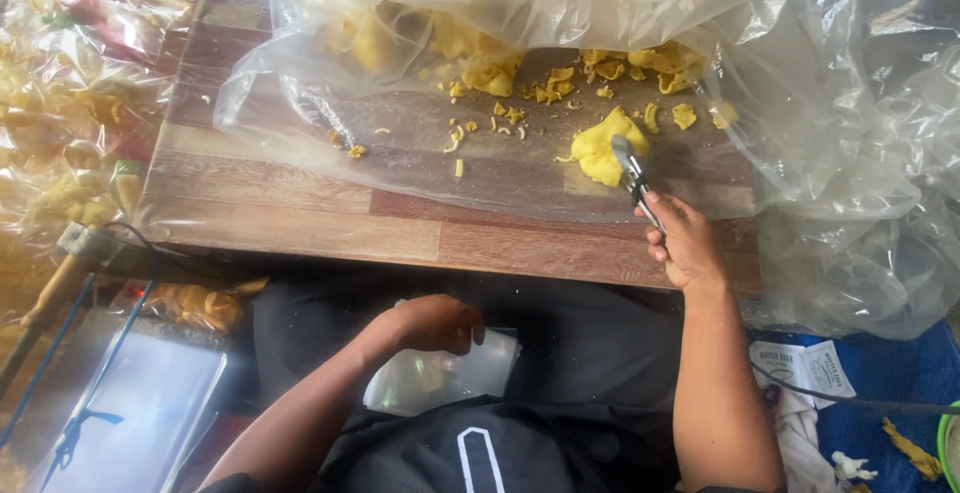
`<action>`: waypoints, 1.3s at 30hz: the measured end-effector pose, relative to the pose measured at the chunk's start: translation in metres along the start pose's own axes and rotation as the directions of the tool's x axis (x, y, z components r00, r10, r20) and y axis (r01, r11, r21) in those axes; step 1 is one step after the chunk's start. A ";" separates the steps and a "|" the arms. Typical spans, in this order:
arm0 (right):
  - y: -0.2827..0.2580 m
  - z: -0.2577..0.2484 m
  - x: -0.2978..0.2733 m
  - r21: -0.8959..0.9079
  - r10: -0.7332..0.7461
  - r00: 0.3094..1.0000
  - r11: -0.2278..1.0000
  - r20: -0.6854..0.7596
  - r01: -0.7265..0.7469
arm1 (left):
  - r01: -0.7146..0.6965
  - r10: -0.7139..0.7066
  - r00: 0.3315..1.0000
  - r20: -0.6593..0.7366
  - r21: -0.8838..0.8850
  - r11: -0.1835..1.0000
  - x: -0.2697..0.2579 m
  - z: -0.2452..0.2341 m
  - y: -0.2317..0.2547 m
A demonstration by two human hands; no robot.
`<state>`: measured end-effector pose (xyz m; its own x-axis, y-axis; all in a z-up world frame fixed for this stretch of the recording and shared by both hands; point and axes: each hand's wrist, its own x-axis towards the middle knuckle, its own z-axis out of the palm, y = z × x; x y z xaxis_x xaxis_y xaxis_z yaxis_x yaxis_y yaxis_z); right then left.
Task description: The person is manually picking up yellow snack pieces from a pile and placing them into individual plastic bags.
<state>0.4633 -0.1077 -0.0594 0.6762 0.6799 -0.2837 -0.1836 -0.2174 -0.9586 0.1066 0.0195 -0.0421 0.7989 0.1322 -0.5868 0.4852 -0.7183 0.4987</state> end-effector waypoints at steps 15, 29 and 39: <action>0.003 -0.007 0.014 0.037 0.023 0.999 0.999 -0.030 -0.022 | -0.042 -0.172 0.929 -0.328 -0.555 0.831 -0.014 -0.014 -0.002; -0.009 0.004 -0.015 0.063 -0.154 0.978 0.987 0.143 0.147 | -0.141 -0.413 0.729 -0.546 -0.710 0.690 -0.035 -0.035 -0.014; -0.081 0.047 -0.104 -0.109 -0.182 0.905 0.964 0.384 0.241 | -0.198 -0.363 0.723 -0.588 -0.680 0.706 -0.051 -0.045 -0.002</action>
<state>0.3744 -0.1284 0.0464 0.3716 0.9240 -0.0906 0.0634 -0.1226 -0.9904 0.0805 0.0448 0.0157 0.6102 0.7581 -0.2301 0.4260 -0.0691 0.9021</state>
